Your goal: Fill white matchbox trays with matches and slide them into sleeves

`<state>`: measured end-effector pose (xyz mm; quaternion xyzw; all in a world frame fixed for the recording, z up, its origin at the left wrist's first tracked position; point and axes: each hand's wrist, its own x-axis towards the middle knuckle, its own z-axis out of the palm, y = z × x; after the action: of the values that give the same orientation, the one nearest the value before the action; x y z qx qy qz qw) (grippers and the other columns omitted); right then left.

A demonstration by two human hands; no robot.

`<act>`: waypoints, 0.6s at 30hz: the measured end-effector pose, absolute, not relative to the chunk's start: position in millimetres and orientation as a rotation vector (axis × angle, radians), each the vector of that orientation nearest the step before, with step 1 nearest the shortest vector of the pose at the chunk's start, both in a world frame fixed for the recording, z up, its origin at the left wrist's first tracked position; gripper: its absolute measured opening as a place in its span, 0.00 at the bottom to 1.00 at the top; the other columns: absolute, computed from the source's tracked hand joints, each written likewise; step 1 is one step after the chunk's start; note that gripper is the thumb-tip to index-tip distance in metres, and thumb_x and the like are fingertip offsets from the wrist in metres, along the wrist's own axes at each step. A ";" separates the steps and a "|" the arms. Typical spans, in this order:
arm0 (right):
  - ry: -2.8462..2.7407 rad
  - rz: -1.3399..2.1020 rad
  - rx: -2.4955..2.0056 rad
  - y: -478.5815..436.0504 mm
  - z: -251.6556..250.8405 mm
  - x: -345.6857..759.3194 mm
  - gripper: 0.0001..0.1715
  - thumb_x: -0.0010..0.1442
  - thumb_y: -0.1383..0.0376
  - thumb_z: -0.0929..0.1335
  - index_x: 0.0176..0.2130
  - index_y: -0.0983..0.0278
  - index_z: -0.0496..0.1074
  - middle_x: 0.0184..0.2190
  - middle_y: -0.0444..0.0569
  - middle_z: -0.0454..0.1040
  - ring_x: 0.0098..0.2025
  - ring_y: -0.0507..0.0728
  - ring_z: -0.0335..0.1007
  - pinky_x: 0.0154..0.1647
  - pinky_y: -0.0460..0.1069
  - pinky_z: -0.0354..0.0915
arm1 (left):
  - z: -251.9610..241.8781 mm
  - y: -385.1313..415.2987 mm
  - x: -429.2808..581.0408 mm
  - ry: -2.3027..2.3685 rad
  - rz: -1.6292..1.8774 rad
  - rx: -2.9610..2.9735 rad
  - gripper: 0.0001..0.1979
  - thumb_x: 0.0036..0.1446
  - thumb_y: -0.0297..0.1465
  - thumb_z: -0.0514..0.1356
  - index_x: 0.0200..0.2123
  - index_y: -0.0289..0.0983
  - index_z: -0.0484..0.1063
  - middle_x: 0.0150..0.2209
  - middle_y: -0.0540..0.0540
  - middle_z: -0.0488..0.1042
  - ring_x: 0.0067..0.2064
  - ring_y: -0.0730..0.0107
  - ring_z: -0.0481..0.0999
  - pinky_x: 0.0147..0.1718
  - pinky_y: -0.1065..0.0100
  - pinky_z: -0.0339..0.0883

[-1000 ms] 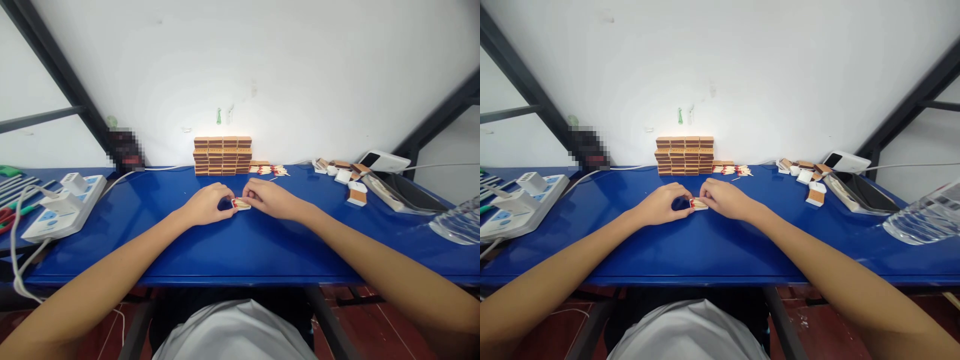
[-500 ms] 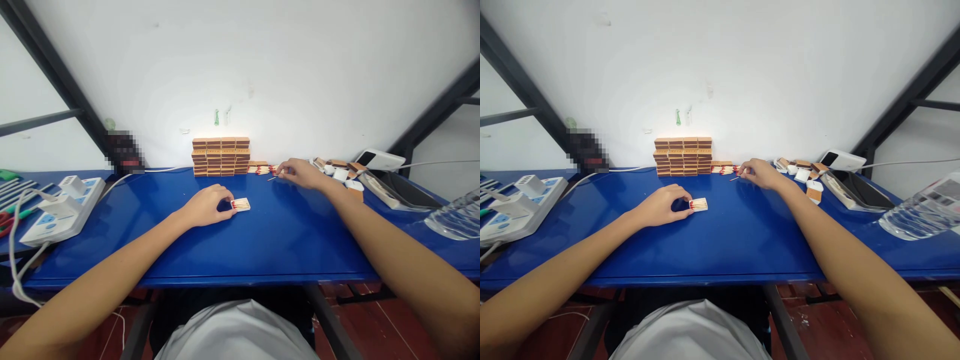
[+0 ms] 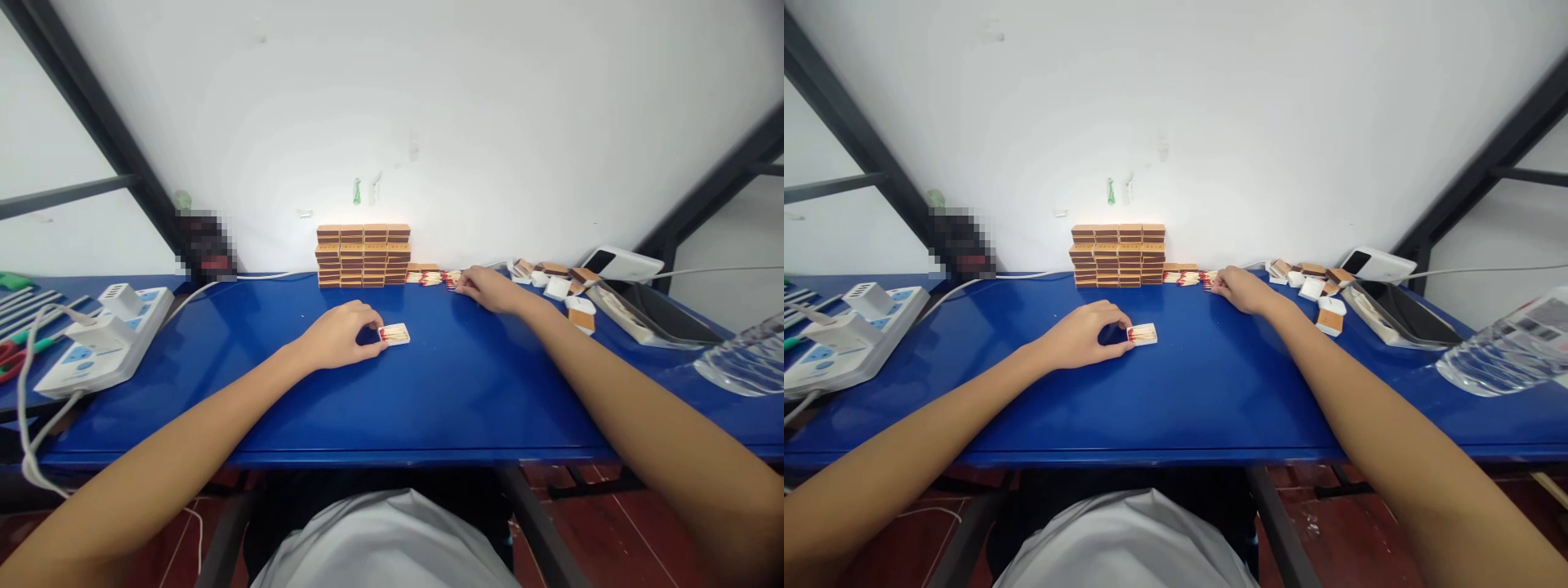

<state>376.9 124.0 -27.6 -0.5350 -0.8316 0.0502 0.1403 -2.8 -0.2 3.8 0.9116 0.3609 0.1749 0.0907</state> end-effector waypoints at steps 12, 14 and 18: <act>-2.397 0.108 -1.560 123.0 -28.7 371.6 0.11 0.70 0.63 0.67 0.35 0.63 0.74 0.35 0.54 0.79 0.34 0.58 0.71 0.37 0.51 0.62 | 4.2 0.1 -3.2 1.059 0.530 2.704 0.11 0.67 0.41 0.66 0.45 0.40 0.80 0.44 0.44 0.83 0.47 0.56 0.79 0.44 0.58 0.71; -2.394 0.141 -1.545 117.4 -24.6 365.6 0.10 0.70 0.64 0.67 0.35 0.62 0.72 0.34 0.54 0.79 0.33 0.58 0.70 0.36 0.51 0.61 | 4.7 -0.2 -2.9 1.067 0.522 2.703 0.12 0.67 0.41 0.66 0.45 0.40 0.80 0.44 0.44 0.83 0.48 0.55 0.79 0.44 0.58 0.71; -2.364 0.193 -1.307 89.6 -10.2 334.2 0.09 0.71 0.62 0.66 0.39 0.62 0.73 0.36 0.53 0.78 0.34 0.58 0.70 0.38 0.51 0.63 | 3.9 0.5 -2.4 1.075 0.529 2.708 0.10 0.67 0.40 0.66 0.45 0.40 0.80 0.44 0.44 0.83 0.48 0.55 0.79 0.45 0.57 0.70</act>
<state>334.2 89.6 -10.2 -0.4713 -0.8526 0.0697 0.2149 -2.4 0.5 3.9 0.9108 0.3614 0.1780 0.0900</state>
